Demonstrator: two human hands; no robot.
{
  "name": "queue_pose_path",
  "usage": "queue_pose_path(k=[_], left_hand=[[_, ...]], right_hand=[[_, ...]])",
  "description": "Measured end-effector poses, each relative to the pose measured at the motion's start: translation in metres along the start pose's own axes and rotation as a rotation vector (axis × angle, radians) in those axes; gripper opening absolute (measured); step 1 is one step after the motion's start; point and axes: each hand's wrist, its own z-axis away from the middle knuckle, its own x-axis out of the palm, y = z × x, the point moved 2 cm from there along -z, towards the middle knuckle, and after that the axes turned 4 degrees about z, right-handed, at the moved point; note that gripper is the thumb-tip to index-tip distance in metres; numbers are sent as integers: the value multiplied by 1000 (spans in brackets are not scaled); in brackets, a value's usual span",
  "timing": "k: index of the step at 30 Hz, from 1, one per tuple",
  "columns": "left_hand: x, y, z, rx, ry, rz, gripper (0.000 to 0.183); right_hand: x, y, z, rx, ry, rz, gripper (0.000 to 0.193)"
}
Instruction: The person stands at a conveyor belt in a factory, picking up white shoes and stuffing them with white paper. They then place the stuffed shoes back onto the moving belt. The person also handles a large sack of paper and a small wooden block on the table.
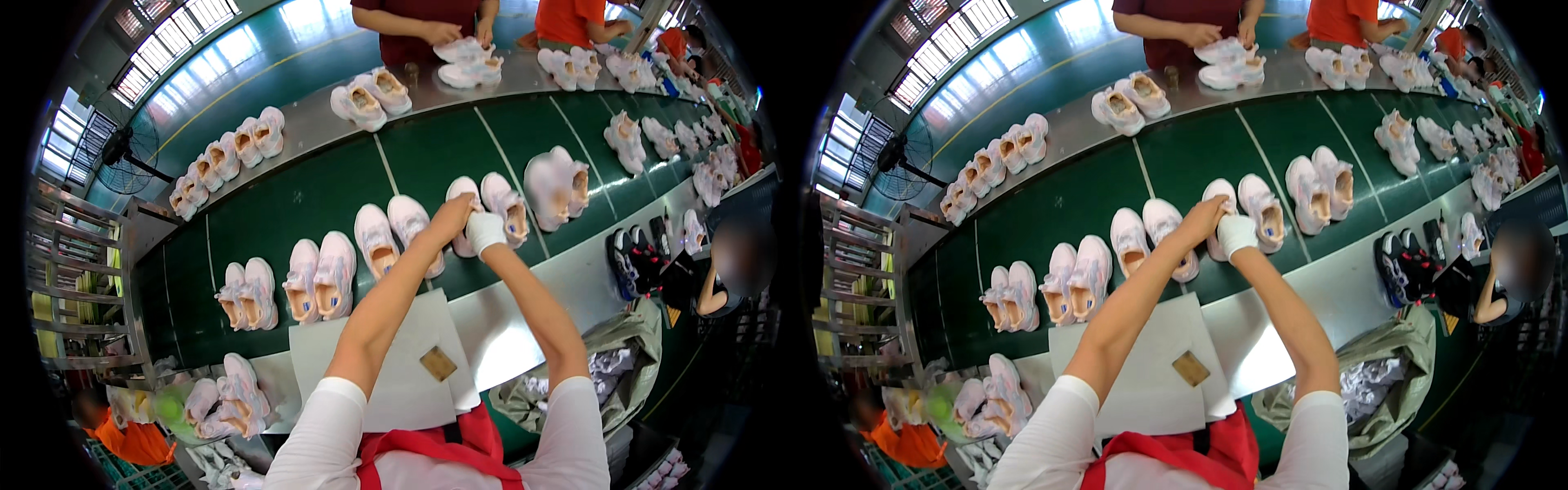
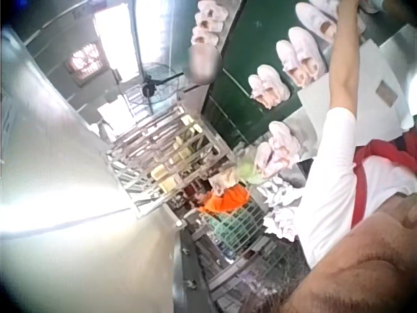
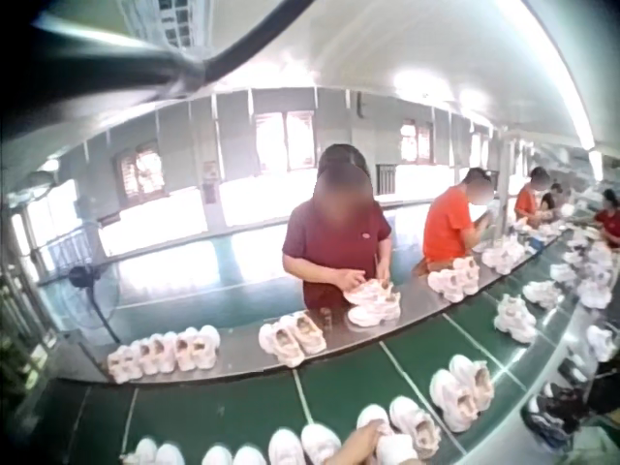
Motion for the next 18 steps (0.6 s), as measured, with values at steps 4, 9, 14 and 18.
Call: queue_pose_path(k=[4, 9, 14, 18], left_hand=[[-3, -21, 5, -19, -101, 3, 54], [26, 4, 0, -107, 55, -286, 45], [43, 12, -18, -14, 310, -433, 19], [6, 0, 21, -25, 281, -208, 32]], right_hand=[[-37, -1, 39, 72, 218, -286, 26], [0, 4, 5, 27, 518, -323, 28], [54, 44, -42, -31, 444, -176, 19], [-41, -15, 36, -9, 571, -479, 41]])
